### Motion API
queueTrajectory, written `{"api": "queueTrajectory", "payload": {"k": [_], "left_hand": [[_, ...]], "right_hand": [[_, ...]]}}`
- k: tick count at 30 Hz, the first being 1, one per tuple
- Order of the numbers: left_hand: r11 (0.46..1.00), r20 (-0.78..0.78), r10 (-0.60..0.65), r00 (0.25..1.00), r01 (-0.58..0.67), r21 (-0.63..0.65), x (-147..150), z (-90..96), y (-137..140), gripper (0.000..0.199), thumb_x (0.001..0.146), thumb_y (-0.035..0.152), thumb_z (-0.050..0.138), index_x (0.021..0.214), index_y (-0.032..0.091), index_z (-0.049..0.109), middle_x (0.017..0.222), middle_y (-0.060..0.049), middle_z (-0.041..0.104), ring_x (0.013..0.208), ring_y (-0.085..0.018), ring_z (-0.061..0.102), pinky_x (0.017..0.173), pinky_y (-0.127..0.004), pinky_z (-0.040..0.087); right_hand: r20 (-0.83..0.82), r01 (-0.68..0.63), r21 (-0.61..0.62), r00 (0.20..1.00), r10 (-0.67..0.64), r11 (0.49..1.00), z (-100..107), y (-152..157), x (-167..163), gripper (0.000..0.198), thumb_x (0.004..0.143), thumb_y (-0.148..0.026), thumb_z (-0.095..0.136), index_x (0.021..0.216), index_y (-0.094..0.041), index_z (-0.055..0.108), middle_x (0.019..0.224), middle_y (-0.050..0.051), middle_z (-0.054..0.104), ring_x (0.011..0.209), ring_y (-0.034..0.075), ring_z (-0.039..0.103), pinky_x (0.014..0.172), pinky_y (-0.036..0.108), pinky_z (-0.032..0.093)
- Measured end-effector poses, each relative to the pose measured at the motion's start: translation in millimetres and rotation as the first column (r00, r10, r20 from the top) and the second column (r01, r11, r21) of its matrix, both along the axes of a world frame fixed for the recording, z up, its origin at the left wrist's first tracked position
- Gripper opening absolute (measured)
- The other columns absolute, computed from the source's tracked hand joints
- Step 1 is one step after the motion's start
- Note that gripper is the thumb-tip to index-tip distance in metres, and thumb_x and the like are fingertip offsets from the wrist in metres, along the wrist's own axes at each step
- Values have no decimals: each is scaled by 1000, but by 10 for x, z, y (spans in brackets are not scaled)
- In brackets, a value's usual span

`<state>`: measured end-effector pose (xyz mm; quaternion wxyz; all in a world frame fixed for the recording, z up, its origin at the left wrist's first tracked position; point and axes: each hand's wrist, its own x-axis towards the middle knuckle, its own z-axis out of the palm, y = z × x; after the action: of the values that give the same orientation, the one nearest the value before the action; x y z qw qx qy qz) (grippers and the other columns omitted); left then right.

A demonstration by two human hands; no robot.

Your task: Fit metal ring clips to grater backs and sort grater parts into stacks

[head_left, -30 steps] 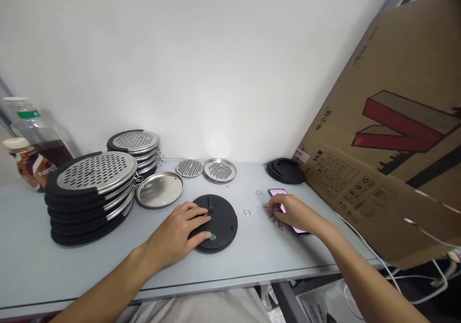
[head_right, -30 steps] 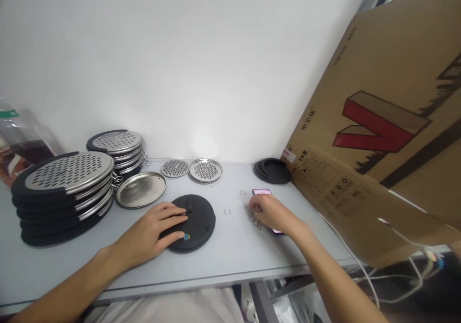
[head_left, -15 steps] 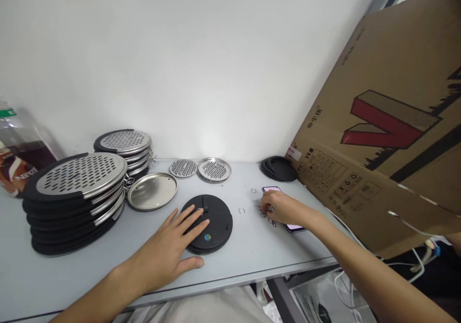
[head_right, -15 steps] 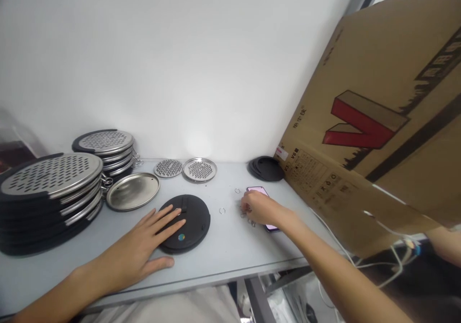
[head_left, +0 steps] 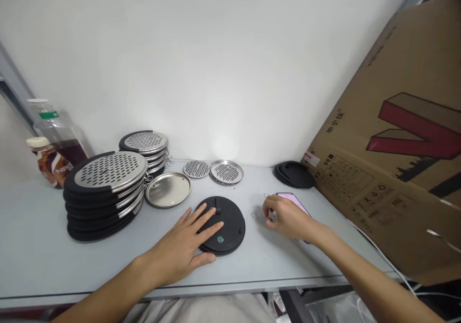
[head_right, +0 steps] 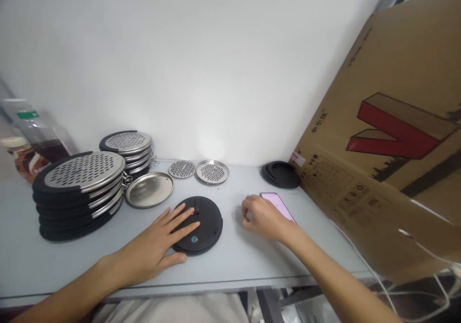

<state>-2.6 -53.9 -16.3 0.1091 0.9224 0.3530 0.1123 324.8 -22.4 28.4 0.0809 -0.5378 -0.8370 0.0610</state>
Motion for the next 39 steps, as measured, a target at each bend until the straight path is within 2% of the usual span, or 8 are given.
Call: {"api": "queueTrajectory", "payload": {"k": [5,9,13,18,24,31,35,39], "left_hand": [[1000,35,8,999,-8,1,4,-14,-11,67,91,52,53,151,37,26,161,-3,19,148,-32,12,116,-60,19],[999,66,40,997,-40,-3,22,25,12,57,95,51,46,148,32,35,156,-4,33,147,-29,22,117,-58,21],[998,99,54,994,-57,26,51,60,31,53,97,46,46,146,25,40,149,-5,45,143,-26,33,118,-56,23],[992,131,46,990,-61,110,78,18,32,52,95,43,52,141,19,47,143,-8,54,138,-26,42,118,-53,27],[985,252,47,967,-87,151,131,3,71,31,97,22,49,126,20,60,123,-4,68,118,-19,58,115,-48,32],[955,276,248,929,-283,93,284,131,159,20,93,19,55,105,18,71,101,-6,69,97,-22,60,90,-40,51],[937,303,315,900,-345,53,313,126,199,14,90,20,61,97,20,73,94,-4,68,92,-22,60,88,-40,50],[930,334,336,881,-366,30,287,71,212,13,89,21,61,98,21,71,98,-4,66,93,-22,59,90,-41,48]], "right_hand": [[-403,-57,66,912,79,996,166,38,-572,14,76,-11,54,79,-20,64,72,-1,68,63,14,59,63,24,44],[-519,-132,89,840,159,987,-23,85,-895,22,85,-11,54,95,-20,71,80,2,72,69,15,64,66,26,49],[-504,-176,206,824,259,963,-332,-15,-888,27,91,-11,51,105,-21,72,98,8,71,88,20,65,78,32,53],[-488,-118,278,838,246,953,-576,-135,-789,27,89,-9,55,103,-21,74,94,9,68,88,22,63,76,36,55],[-530,-112,270,812,245,956,-554,-136,-845,29,89,-8,55,105,-22,73,95,8,70,89,23,63,78,39,56],[-549,-155,365,760,347,918,-594,-178,-879,24,93,-10,53,104,-21,71,96,7,74,89,22,62,78,39,56],[-526,-114,385,788,320,916,-646,-185,-907,27,93,-11,52,114,-20,67,89,7,71,84,22,62,75,38,55],[-414,-78,446,865,283,892,-659,-251,-1009,27,93,-8,50,109,-17,69,90,10,68,82,23,59,70,38,54]]}}
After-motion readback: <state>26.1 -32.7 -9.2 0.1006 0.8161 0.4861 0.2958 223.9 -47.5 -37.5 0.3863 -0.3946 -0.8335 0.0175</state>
